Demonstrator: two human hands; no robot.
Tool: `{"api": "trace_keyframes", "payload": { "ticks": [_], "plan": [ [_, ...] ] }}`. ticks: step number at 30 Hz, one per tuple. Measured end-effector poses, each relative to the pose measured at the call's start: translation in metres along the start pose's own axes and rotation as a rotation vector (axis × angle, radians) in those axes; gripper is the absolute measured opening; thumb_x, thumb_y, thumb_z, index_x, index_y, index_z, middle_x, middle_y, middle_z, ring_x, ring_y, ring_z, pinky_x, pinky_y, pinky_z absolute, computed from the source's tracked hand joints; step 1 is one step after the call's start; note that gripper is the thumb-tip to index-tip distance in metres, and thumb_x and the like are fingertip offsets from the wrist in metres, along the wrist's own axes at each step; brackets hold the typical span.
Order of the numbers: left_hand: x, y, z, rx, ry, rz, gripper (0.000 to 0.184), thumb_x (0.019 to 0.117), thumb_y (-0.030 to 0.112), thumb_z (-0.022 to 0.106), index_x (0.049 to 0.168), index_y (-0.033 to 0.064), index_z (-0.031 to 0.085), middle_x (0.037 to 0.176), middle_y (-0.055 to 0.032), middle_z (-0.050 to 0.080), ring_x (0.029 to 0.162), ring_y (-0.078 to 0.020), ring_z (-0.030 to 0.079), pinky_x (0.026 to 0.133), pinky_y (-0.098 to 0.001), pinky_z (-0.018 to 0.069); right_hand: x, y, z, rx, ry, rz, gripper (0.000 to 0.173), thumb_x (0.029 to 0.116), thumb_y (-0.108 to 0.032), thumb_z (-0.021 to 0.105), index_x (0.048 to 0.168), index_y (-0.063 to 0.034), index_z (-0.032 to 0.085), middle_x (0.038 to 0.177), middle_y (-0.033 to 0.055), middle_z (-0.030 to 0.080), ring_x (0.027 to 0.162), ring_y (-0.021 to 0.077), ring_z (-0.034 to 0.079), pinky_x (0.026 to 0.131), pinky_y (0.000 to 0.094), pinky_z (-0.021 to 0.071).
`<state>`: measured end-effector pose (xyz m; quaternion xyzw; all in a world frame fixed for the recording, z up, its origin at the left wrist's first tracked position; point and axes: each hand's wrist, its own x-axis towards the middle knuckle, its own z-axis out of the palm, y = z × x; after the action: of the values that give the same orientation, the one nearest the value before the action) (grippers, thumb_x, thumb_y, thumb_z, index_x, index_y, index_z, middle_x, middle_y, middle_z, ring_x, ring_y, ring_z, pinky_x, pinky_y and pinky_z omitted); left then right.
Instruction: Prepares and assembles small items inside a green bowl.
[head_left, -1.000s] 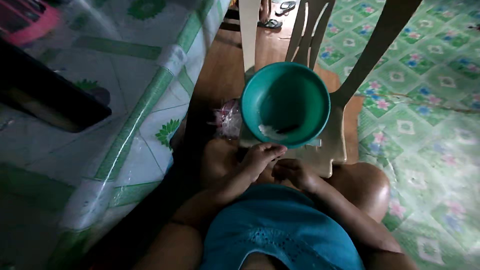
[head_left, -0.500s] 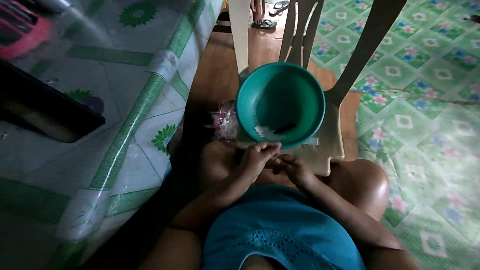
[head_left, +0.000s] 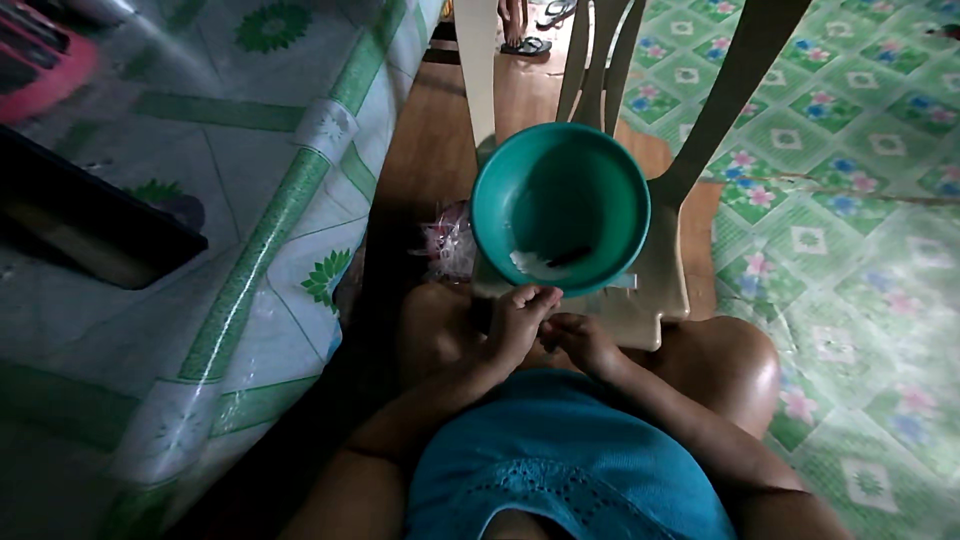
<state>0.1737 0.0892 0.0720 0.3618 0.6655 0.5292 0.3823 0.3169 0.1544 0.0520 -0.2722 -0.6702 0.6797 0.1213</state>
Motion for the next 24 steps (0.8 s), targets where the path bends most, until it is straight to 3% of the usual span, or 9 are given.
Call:
{"api": "trace_keyframes", "payload": {
  "ticks": [5,9,11,16,20,24],
  "plan": [
    [0.000,-0.004,0.003,-0.085,0.052,-0.068,0.022,0.0933,0.022,0.075,0.081,0.0067,0.065,0.074,0.0004,0.063,0.067,-0.0061,0.059,0.064,-0.0233,0.0514,0.001,0.005,0.001,0.004,-0.065,-0.025,0.026,0.1062,-0.019,0.052,0.096,-0.0027,0.070,0.083,-0.0045,0.067,0.077,0.0011,0.063,0.077,0.0233,0.0549],
    [-0.002,-0.006,0.002,0.094,0.051,0.057,0.026,0.1017,0.024,0.062,0.088,0.0036,0.071,0.079,0.0006,0.068,0.073,-0.0035,0.063,0.070,-0.0223,0.0546,0.000,0.005,0.002,0.009,-0.092,-0.017,0.023,0.1057,-0.015,0.053,0.099,-0.0020,0.070,0.084,-0.0049,0.068,0.077,0.0003,0.064,0.077,0.0218,0.0556],
    [-0.002,-0.006,0.003,0.123,0.058,0.081,0.030,0.1045,0.021,0.056,0.086,0.0031,0.070,0.076,0.0024,0.066,0.069,-0.0013,0.060,0.067,-0.0197,0.0517,-0.001,0.001,0.002,-0.041,-0.092,-0.001,0.024,0.1056,-0.016,0.053,0.099,-0.0015,0.071,0.084,-0.0039,0.068,0.077,-0.0003,0.063,0.076,0.0215,0.0541],
    [0.003,-0.007,0.005,-0.054,0.089,-0.113,0.030,0.1033,0.023,0.060,0.079,0.0062,0.063,0.068,0.0028,0.058,0.063,-0.0048,0.055,0.062,-0.0218,0.0474,-0.001,0.002,0.001,0.009,-0.146,0.019,0.024,0.1056,-0.017,0.053,0.098,-0.0023,0.070,0.083,-0.0050,0.067,0.076,0.0002,0.062,0.076,0.0224,0.0543],
    [0.003,0.001,-0.002,-0.166,-0.032,-0.176,0.027,0.1078,0.021,0.052,0.106,0.0006,0.069,0.089,-0.0026,0.071,0.083,-0.0089,0.067,0.080,-0.0266,0.0564,0.000,0.007,-0.003,0.196,-0.117,0.048,0.022,0.1048,-0.014,0.050,0.097,-0.0033,0.068,0.082,-0.0052,0.068,0.076,0.0043,0.066,0.077,0.0265,0.0580],
    [0.000,-0.003,-0.011,-0.049,-0.092,-0.066,0.018,0.0994,0.020,0.067,0.104,0.0037,0.074,0.092,-0.0018,0.073,0.087,-0.0072,0.068,0.083,-0.0266,0.0570,0.000,0.007,-0.005,0.189,-0.105,0.087,0.022,0.1052,-0.016,0.052,0.096,-0.0042,0.068,0.080,-0.0048,0.067,0.075,0.0051,0.065,0.076,0.0267,0.0570]
  ]
}}
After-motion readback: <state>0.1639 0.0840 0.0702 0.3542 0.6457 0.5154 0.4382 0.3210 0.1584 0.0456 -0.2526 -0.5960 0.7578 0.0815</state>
